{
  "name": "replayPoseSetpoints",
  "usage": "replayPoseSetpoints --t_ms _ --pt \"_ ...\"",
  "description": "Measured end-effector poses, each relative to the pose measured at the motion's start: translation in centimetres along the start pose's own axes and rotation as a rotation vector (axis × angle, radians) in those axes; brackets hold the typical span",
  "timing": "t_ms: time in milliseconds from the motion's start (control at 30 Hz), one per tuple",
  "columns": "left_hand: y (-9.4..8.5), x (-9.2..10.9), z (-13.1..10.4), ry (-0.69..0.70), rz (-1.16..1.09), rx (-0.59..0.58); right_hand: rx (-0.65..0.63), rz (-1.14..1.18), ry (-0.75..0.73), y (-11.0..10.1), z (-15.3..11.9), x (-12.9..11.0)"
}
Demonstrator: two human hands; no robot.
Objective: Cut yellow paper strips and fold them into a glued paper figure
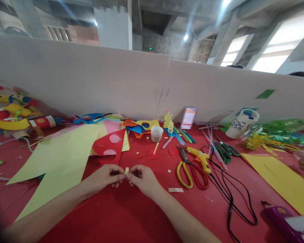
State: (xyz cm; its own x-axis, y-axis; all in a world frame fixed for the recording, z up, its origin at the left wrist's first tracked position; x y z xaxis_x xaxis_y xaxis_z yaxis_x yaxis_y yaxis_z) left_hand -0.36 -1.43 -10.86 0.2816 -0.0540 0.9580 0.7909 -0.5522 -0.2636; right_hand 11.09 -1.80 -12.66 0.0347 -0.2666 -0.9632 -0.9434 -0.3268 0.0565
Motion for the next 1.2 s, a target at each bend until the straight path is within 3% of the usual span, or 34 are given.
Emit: replayPoseSetpoints --t_ms 333,733,933,1200 --pt "0.1 0.0 0.0 0.012 -0.087 0.016 0.039 -0.105 -0.073 0.1 -0.6 -1.2" --pt "0.1 0.1 0.0 -0.044 -0.225 0.06 0.008 -0.009 -0.084 -0.3 -0.3 -0.9" --pt "0.1 -0.1 0.1 0.015 -0.15 0.027 0.013 -0.008 -0.083 -0.1 -0.2 -0.8" --pt "0.3 0.1 0.0 -0.015 -0.115 0.015 0.02 -0.032 -0.108 0.0 -0.5 -1.2"
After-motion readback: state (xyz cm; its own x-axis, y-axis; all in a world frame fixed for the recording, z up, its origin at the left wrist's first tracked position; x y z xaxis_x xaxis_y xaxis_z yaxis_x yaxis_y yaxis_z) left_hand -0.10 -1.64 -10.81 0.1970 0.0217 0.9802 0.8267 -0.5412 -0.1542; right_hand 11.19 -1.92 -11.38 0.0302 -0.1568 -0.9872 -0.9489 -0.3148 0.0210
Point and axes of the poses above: each hand's wrist, its own z-axis towards the middle knuckle, its own y-axis out of the palm, x = y × z, the point moved 7 cm from there along z, towards the middle knuckle, and after that the axes turned 9 degrees about y, right-handed, at the moved point
